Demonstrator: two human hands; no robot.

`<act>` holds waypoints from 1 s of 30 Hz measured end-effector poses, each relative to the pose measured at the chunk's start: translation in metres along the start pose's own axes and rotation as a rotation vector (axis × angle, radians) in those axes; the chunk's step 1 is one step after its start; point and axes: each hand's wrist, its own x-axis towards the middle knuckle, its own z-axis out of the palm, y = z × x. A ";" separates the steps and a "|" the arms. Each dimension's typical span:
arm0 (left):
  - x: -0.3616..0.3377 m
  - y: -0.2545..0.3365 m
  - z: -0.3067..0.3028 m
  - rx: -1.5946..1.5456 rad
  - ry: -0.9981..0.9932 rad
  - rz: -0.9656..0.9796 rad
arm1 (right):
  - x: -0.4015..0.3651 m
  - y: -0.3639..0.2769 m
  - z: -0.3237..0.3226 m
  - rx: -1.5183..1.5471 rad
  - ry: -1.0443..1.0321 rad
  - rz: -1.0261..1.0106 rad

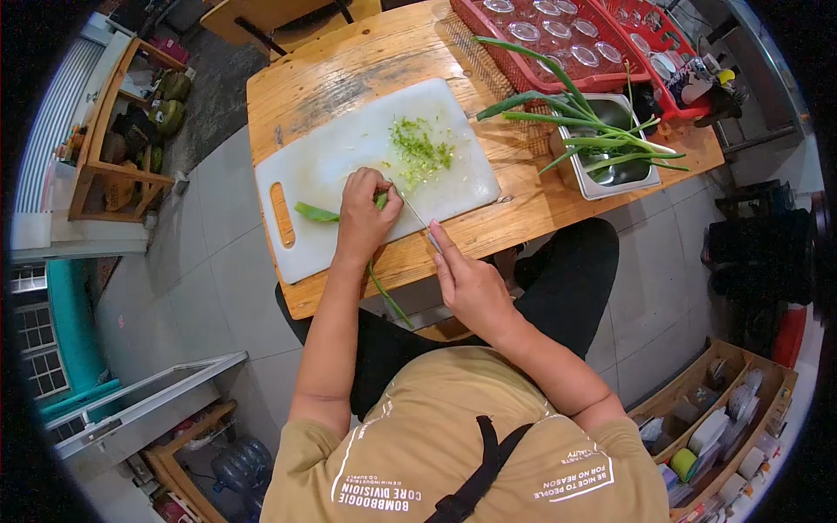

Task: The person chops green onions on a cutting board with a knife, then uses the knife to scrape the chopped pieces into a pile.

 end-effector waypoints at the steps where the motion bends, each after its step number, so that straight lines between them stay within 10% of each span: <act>1: 0.000 0.000 0.000 0.005 -0.005 -0.009 | 0.001 0.002 0.002 -0.016 -0.004 -0.019; 30: -0.001 0.002 -0.002 -0.007 -0.012 -0.028 | -0.001 0.011 0.009 -0.238 -0.036 -0.058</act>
